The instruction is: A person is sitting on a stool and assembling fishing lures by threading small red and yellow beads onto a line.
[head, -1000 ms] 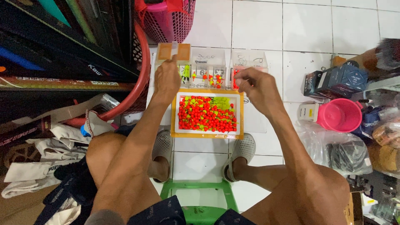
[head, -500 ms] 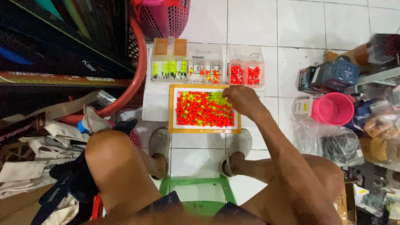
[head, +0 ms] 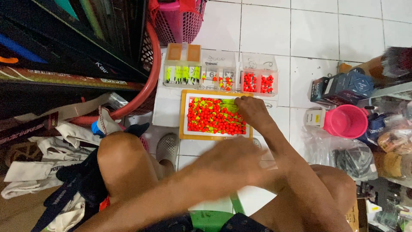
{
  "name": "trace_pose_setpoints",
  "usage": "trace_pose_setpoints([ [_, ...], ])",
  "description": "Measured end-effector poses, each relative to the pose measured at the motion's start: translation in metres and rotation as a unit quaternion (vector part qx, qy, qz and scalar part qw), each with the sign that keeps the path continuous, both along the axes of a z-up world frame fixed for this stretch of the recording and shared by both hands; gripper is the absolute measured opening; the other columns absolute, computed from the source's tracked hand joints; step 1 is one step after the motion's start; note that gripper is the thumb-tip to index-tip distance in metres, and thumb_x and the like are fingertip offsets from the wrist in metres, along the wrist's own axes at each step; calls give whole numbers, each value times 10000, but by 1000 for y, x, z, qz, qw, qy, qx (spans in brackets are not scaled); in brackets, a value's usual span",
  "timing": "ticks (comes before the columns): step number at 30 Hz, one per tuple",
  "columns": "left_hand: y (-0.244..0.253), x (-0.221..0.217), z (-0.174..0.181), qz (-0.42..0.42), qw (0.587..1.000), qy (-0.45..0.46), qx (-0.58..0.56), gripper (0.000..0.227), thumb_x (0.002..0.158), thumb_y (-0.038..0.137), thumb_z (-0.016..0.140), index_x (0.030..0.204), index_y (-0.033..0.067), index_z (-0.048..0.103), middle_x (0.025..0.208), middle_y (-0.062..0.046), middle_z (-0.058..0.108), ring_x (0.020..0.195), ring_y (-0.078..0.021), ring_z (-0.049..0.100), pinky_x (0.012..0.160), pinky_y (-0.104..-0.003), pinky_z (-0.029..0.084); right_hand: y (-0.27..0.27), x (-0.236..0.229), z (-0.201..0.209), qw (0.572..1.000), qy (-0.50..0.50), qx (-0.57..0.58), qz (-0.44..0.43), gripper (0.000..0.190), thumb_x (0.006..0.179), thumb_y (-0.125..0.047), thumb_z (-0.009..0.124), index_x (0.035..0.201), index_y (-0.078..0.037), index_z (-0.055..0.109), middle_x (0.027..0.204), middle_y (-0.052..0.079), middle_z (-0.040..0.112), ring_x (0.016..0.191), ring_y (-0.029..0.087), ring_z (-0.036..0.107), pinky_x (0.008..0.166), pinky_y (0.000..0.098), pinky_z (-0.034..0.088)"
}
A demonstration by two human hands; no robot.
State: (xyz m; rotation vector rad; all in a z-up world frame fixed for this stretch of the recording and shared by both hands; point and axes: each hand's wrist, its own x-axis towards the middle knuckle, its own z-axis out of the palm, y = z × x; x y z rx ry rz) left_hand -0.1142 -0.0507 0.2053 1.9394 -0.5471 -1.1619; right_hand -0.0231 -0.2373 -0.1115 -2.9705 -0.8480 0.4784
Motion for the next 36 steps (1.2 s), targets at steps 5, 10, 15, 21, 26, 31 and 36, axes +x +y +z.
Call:
trace_pose_setpoints([
  [5,32,-6,-212,-123,963,-222,86,230,999,66,521,1120,-38,687,942,-254,696,865,-397,726,747,-512,601,0,-2,5,1000,17,-2,-15,334,892,-121,758,1216,-87,682,1040,153,750,947,323,751,727,447,621],
  [10,40,-14,-315,-138,948,-230,173,108,937,93,624,1023,63,680,827,-162,691,722,-307,708,622,-421,597,3,0,14,996,69,26,-48,291,916,-103,730,1205,-90,697,1046,159,744,961,334,744,768,456,605],
  [15,35,4,-262,-105,966,-194,134,175,980,47,622,1140,1,679,870,-193,695,772,-313,720,660,-411,614,-4,11,12,974,140,118,-135,185,933,-58,688,1113,-60,732,1017,205,759,1004,428,727,830,532,578],
  [21,29,1,-299,-103,955,-227,160,130,930,19,687,1058,10,710,795,-170,689,687,-286,710,602,-401,610,-3,11,34,917,231,246,-211,221,966,54,632,1157,-2,729,1095,271,726,1049,418,708,881,447,564],
  [26,24,-1,-291,-102,957,-234,141,181,893,-61,692,1065,-5,690,755,-163,659,656,-260,676,598,-394,605,-11,16,33,865,272,355,-227,273,985,85,569,1213,17,704,1062,235,690,984,333,660,862,409,541],
  [31,22,-1,-295,-111,951,-248,146,181,879,-80,699,1049,-19,689,737,-162,648,646,-247,665,593,-399,601,-16,22,32,858,276,365,-234,273,1008,60,558,1204,-24,729,1050,209,708,922,283,701,792,346,551],
  [36,21,0,-280,-120,948,-253,149,216,835,-131,725,1017,-15,708,733,-168,662,638,-228,653,642,-404,609,-38,38,23,831,184,454,-263,306,962,55,633,1241,-69,656,980,141,670,822,219,629,768,326,534],
])
